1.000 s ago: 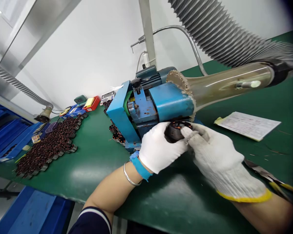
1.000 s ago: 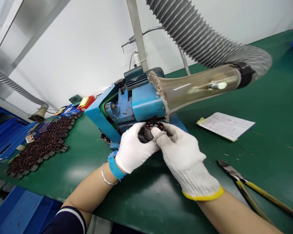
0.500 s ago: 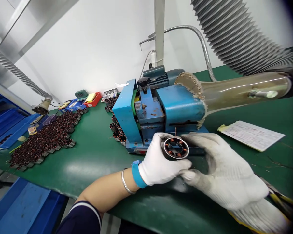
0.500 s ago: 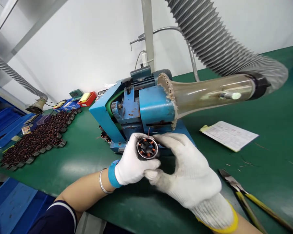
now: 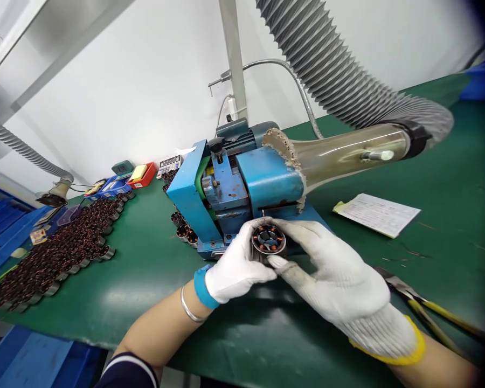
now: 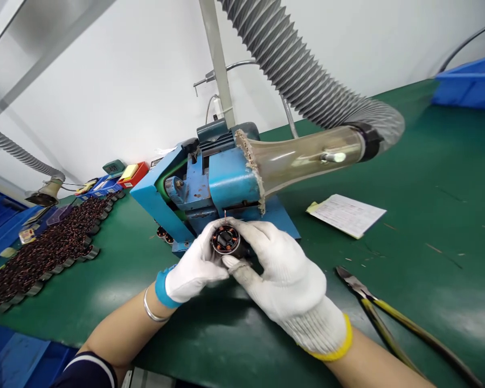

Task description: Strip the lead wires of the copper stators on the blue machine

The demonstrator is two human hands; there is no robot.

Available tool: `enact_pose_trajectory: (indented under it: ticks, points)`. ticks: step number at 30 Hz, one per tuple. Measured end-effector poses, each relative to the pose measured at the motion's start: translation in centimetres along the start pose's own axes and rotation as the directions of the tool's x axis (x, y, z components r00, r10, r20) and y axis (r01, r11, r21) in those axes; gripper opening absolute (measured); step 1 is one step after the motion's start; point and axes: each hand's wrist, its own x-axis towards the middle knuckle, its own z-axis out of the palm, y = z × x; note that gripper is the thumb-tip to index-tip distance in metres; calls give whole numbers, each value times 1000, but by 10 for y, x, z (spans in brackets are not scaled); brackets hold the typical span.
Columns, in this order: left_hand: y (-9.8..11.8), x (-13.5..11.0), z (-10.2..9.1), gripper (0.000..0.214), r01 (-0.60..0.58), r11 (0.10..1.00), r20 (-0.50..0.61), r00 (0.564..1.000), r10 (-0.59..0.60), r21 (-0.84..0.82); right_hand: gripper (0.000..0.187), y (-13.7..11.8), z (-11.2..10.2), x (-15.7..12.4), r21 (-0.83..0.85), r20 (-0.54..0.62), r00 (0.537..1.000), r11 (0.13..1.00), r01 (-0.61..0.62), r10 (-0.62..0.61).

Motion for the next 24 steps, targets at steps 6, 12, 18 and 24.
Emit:
enact_pose_trajectory:
  ticks: [6, 12, 18, 24]
  points:
    - [5, -3, 4, 56, -52, 984, -119, 990, 73, 169, 19, -8, -4, -2, 357, -81, 983, 925, -128, 167]
    - [1, -1, 2, 51, -111, 987, -188, 973, 132, 120, 21, -10, -5, 6, 729, 23, 719, 480, -488, 695]
    - [2, -5, 7, 49, -205, 862, -148, 941, 304, 463, 13, -18, -3, 7, 534, 115, 838, 678, -505, 534]
    - [-7, -11, 15, 46, -211, 798, -233, 886, 400, 565, 22, -5, -1, 7, 850, 82, 587, 251, -463, 805]
